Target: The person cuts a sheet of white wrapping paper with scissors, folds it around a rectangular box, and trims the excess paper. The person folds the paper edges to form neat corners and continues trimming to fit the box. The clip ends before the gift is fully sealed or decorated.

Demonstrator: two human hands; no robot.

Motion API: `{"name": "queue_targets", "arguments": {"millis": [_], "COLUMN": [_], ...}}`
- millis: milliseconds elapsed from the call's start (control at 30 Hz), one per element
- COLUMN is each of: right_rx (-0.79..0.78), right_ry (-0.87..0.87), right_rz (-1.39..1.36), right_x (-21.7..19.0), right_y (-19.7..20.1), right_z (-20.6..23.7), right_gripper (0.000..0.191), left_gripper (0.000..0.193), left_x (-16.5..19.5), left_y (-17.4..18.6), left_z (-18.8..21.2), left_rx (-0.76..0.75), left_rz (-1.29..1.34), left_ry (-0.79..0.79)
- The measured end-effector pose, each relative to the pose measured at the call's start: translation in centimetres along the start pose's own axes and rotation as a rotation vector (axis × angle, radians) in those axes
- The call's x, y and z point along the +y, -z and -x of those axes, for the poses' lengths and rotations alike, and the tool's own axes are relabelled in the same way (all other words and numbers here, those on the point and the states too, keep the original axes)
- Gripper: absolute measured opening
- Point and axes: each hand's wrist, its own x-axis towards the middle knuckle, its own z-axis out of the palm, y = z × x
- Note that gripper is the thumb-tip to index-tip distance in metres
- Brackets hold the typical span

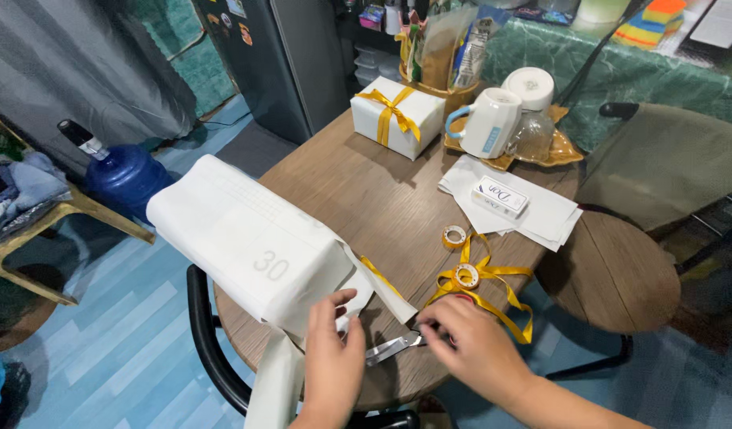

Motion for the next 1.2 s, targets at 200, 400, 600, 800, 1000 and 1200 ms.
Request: {"name": "queue_targets", "arguments": {"millis": [200, 400, 600, 800, 1000, 1200], "right_rx": [-0.066, -0.077, -0.188, -0.175, -0.207, -0.359], "right_ry": [0.007, 0.208, 0.124, 0.146, 0.071, -0.039], "right_rz": [0.083, 0.157, 0.173, 0.290, 0.327, 0.479], "right_x": [1.5, 2.3, 4.3, 4.3, 3.1, 2.1], "right_y": [2.8, 2.8, 1.6, 2.2, 2.8, 2.1], "right_z": [1.9, 2.2, 1.3, 1.6, 0.9, -1.4], "right_gripper": [0.021, 0.037, 0.031, 0.028, 0.047, 0.047], "left_gripper": [0.022, 0.056, 0.026, 0.046, 0.063, 0.017], "left_x": [-4.0, -8.1, -5.0, -0.3, -1.0, -2.8], "left_y": [3.9, 7.9, 4.9, 8.2, 12.1, 9.0], "left_z": [-0.1, 0.5, 2.7, 3.0, -4.3, -9.1], "left_rx": [0.345, 0.256, -0.198, -0.123, -0.526, -1.093], "left_rz": [-0.270, -0.321, 0.499, -0.571, -0.613, -0.762], "left_ry": [-0.123, 0.328, 0.892, -0.361, -0.796, -0.875]}}
